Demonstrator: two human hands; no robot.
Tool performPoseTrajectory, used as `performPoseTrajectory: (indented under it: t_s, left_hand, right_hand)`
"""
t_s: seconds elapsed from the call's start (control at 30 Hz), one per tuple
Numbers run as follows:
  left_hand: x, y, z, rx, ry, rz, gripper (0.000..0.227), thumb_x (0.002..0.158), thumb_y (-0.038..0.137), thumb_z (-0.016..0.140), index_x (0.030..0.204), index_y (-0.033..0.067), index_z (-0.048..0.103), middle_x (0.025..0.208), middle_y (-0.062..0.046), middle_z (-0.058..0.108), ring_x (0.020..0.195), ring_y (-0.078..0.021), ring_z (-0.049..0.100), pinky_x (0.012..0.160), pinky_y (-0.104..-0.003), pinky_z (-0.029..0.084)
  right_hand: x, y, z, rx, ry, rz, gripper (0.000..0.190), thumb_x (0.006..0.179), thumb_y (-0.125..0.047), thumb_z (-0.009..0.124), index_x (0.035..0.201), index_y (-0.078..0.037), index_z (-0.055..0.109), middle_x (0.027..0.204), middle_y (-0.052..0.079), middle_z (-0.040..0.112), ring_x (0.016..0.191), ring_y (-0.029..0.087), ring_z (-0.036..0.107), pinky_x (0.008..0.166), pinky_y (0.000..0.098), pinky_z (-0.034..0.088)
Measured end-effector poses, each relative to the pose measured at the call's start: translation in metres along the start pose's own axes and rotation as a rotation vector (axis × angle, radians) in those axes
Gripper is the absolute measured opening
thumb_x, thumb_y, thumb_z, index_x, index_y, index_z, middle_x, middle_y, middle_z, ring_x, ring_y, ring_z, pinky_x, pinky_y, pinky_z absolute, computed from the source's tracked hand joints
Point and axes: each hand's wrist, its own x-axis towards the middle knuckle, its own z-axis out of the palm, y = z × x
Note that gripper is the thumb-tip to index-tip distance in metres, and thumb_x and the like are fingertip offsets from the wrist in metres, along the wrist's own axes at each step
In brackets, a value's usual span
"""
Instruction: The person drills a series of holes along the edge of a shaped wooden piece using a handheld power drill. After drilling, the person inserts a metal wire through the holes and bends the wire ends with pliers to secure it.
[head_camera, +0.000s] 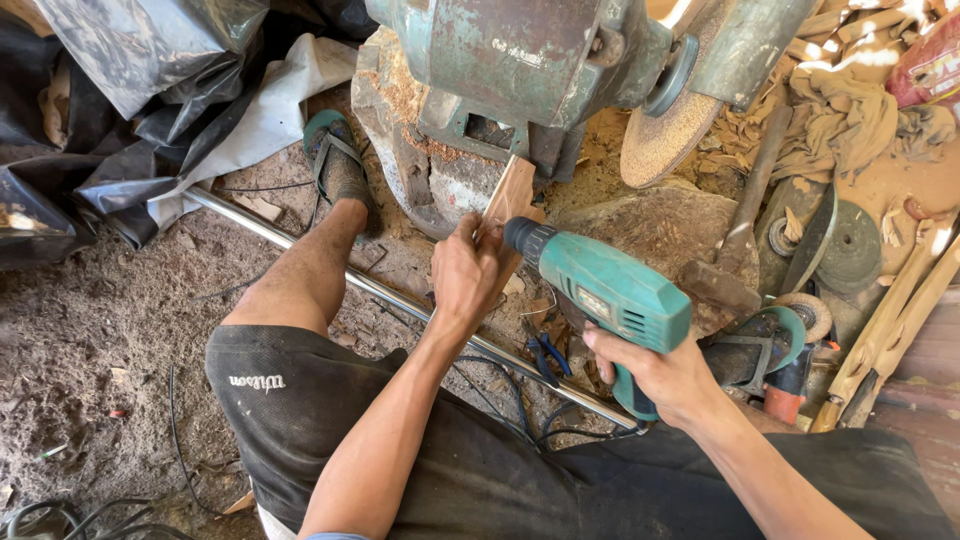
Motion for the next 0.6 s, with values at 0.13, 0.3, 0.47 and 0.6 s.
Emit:
performPoseTrajectory:
  t_s: [0.13, 0.3, 0.47, 0.6]
  left_hand:
    - [-0.002, 0.004, -0.006, -0.135, -0.104, -0.042, 0.032, 0.101, 0.024, 0.053, 0.125, 0.0046, 0.060, 0.091, -0.017, 0.074, 0.060, -0.0217, 0.067, 0.062, -0.042, 0.061]
    - [0.005, -0.012, -0.006, 0.169, -0.180, -0.027, 0.034, 0.101, 0.040, 0.055, 0.122, 0.0142, 0.062, 0.093, -0.016, 0.076, 0.082, -0.0281, 0.072, 0.084, -0.051, 0.055]
    - [-0.002, -0.043, -0.010, 0.159, -0.164, 0.073, 0.032, 0.103, 0.035, 0.058, 0.114, 0.0069, 0.067, 0.097, -0.016, 0.076, 0.085, -0.0272, 0.073, 0.087, -0.051, 0.057]
    - [-0.008, -0.042, -0.007, -0.001, -0.174, -0.156, 0.041, 0.102, 0.031, 0.051, 0.140, 0.0146, 0.052, 0.086, -0.015, 0.076, 0.067, -0.0230, 0.073, 0.076, -0.045, 0.061]
  right_hand:
    - [-0.012, -0.008, -0.012, 0.046, -0.014, -0.019, 0.034, 0.081, 0.001, 0.069, 0.115, 0.001, 0.067, 0.096, 0.012, 0.074, 0.059, 0.016, 0.062, 0.053, 0.0320, 0.054]
    - [-0.015, -0.005, -0.021, 0.056, 0.000, -0.060, 0.030, 0.086, 0.002, 0.067, 0.116, 0.004, 0.068, 0.101, 0.014, 0.075, 0.061, 0.016, 0.061, 0.056, 0.0317, 0.053]
    - [-0.015, 0.003, -0.020, 0.066, 0.001, -0.036, 0.032, 0.085, 0.003, 0.067, 0.117, 0.002, 0.067, 0.100, 0.013, 0.074, 0.061, 0.016, 0.061, 0.055, 0.0311, 0.053]
    - [-0.010, 0.006, -0.018, 0.071, -0.012, -0.046, 0.030, 0.085, 0.003, 0.068, 0.115, 0.004, 0.067, 0.100, 0.014, 0.073, 0.061, 0.017, 0.062, 0.055, 0.0315, 0.053]
